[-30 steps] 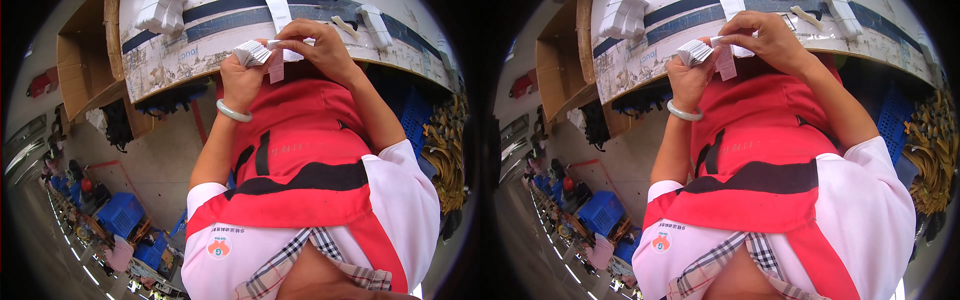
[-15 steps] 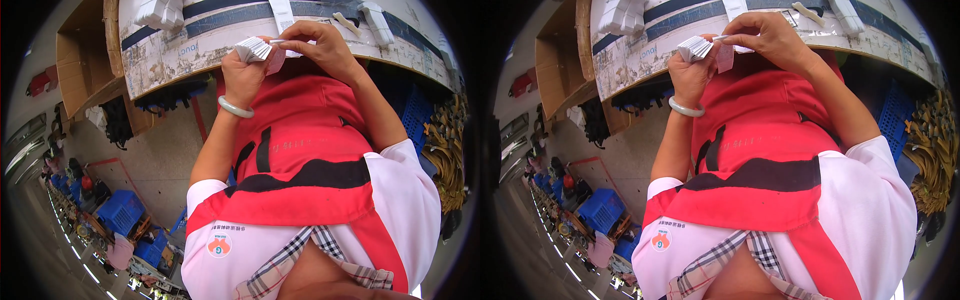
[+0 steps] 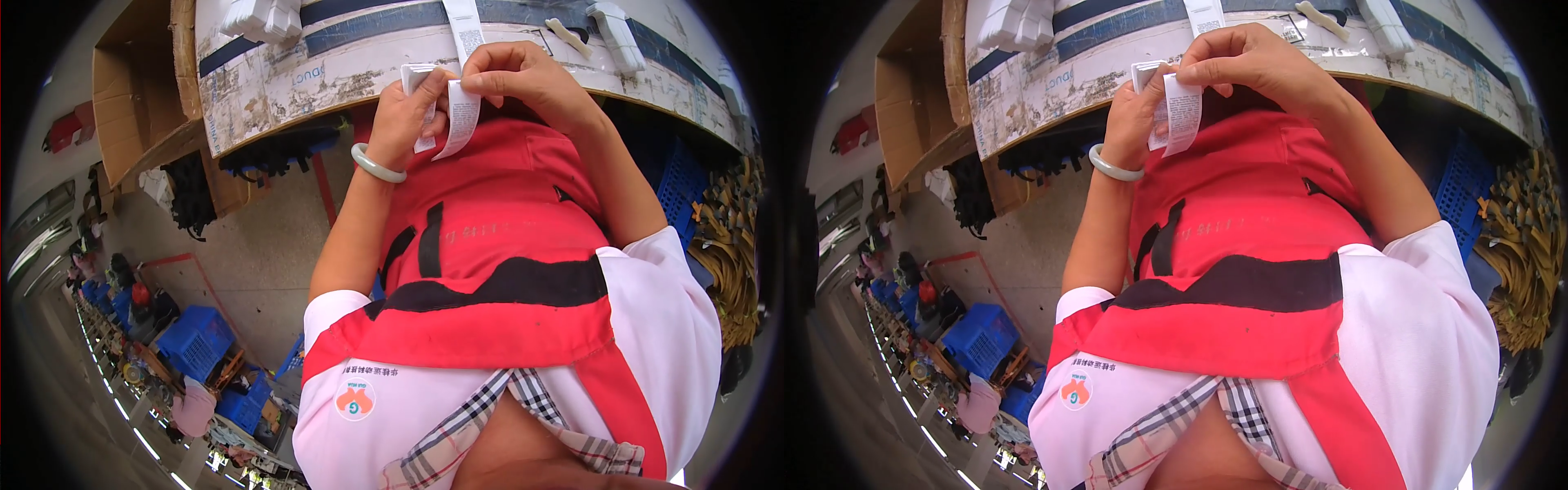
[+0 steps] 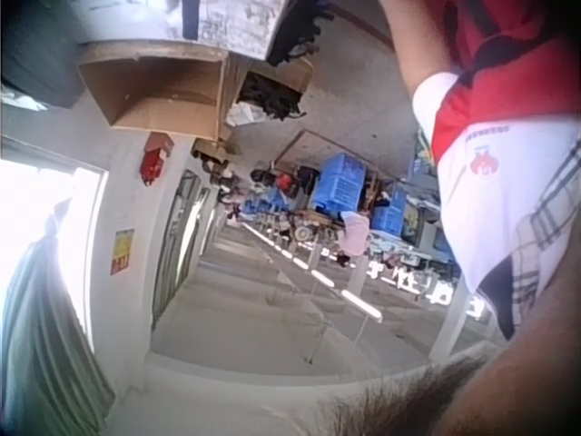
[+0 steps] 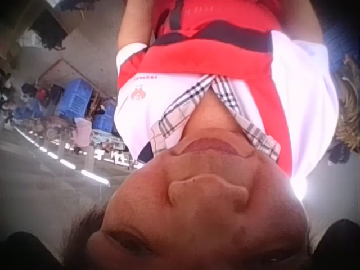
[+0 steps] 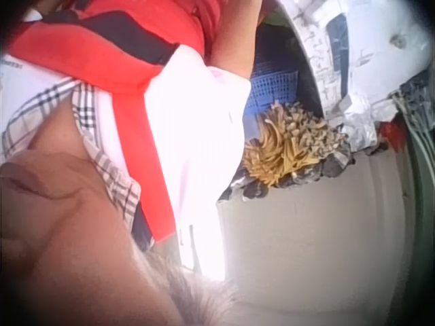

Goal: Folding and sorting a strip of manufacturing or care labels on a production workbench.

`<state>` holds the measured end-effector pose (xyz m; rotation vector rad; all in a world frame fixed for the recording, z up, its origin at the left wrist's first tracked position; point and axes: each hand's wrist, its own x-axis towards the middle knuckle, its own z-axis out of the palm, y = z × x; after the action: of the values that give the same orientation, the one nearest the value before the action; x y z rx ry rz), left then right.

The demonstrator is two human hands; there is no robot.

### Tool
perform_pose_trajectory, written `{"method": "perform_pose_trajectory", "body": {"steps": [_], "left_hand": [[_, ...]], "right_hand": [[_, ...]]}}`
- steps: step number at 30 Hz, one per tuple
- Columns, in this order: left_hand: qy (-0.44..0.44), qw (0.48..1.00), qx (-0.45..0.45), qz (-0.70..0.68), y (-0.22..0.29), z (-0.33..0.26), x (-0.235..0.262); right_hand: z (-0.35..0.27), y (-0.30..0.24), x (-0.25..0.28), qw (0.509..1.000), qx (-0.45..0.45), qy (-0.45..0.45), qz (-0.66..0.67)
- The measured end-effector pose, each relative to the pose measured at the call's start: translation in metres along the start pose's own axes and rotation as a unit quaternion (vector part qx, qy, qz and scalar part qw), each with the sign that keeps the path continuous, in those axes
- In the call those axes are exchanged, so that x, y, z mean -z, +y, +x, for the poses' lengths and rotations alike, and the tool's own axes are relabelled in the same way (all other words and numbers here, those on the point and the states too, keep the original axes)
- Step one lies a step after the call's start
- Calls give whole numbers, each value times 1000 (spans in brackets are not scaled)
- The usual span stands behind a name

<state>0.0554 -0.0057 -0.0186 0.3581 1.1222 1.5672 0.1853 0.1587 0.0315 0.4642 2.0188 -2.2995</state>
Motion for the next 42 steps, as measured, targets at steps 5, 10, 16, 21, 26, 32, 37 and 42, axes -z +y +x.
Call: {"method": "perform_pose_trajectory", "body": {"steps": [5,10,16,21,26,32,37,42], "left_hand": [[-70,996,36,-39,-7,4,-8],[-47,995,28,-88,-12,9,-4],[68,991,-67,91,-9,12,-5],[105,907,-316,257,-1,22,-3],[111,941,-256,190,-3,18,-4],[113,950,-224,183,-4,14,-7],[88,961,-218,147,-6,14,-4],[41,997,-29,55,4,9,-3]], "right_hand": [[12,26,2,987,57,82,-126],[42,26,35,894,160,239,-345],[46,39,39,886,187,263,-332],[25,30,21,954,194,130,-187],[14,21,11,952,146,160,-217],[13,25,11,960,155,127,-198],[14,24,10,986,95,94,-98],[8,9,14,999,16,16,-42]]}}
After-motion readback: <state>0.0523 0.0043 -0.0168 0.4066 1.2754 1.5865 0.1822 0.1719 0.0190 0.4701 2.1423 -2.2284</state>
